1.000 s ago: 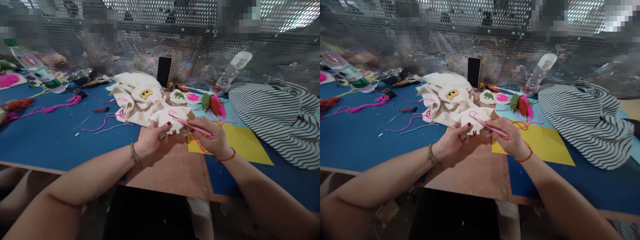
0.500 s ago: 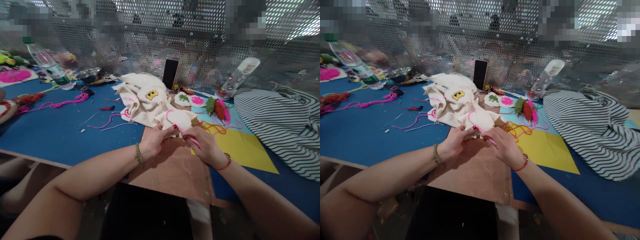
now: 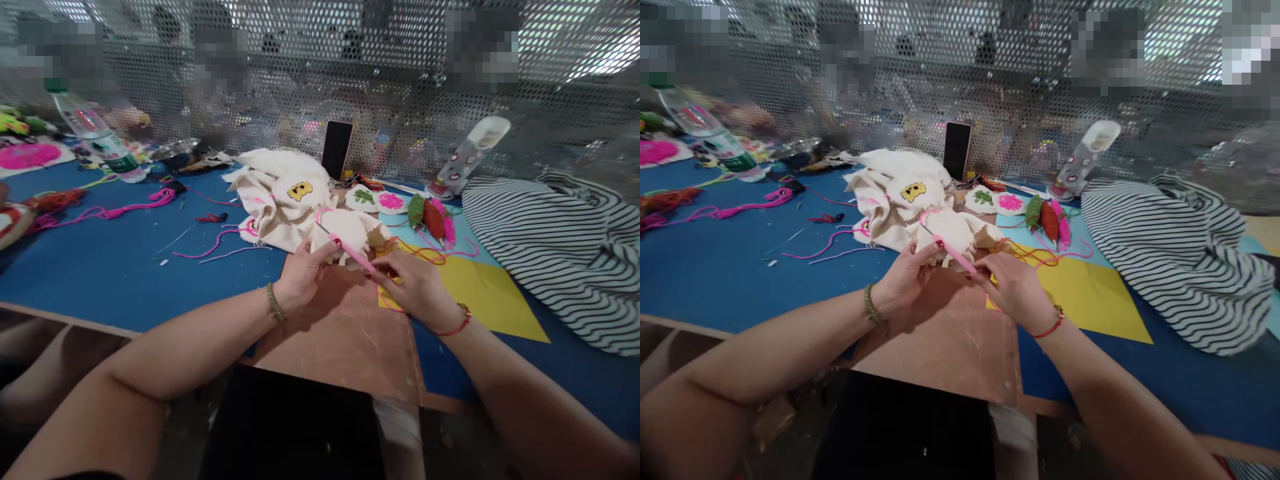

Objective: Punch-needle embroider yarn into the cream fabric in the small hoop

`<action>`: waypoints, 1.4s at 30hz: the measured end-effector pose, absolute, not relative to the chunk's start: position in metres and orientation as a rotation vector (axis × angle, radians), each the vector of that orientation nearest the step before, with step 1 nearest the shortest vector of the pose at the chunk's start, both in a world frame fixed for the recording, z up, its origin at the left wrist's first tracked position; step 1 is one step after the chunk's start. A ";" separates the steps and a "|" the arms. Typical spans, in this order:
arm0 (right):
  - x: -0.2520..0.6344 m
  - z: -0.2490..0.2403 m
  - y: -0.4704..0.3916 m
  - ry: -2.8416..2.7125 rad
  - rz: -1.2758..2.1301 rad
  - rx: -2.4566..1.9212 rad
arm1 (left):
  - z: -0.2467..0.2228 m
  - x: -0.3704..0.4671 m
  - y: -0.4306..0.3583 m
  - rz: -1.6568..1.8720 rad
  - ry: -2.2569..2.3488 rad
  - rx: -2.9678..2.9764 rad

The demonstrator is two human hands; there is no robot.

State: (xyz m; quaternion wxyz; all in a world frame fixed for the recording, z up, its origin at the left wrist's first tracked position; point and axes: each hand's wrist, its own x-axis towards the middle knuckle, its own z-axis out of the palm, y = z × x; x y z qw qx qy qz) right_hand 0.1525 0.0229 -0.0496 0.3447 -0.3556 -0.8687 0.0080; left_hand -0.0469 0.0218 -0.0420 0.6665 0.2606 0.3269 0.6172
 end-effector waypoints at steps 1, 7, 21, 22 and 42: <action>0.152 -0.050 0.024 -2.256 0.001 -0.929 | -0.042 -0.047 0.021 1.398 0.745 0.583; 0.154 -0.051 0.027 -2.322 -0.048 -0.913 | -0.041 -0.047 0.020 1.392 0.776 0.544; 0.173 -0.030 0.031 -2.625 0.052 -0.804 | -0.043 -0.047 0.022 1.381 0.770 0.561; 0.173 -0.030 0.031 -2.638 0.049 -0.798 | -0.043 -0.047 0.022 1.381 0.771 0.566; 0.169 -0.032 0.032 -2.263 -0.085 -0.798 | -0.041 -0.044 0.018 1.351 0.712 0.602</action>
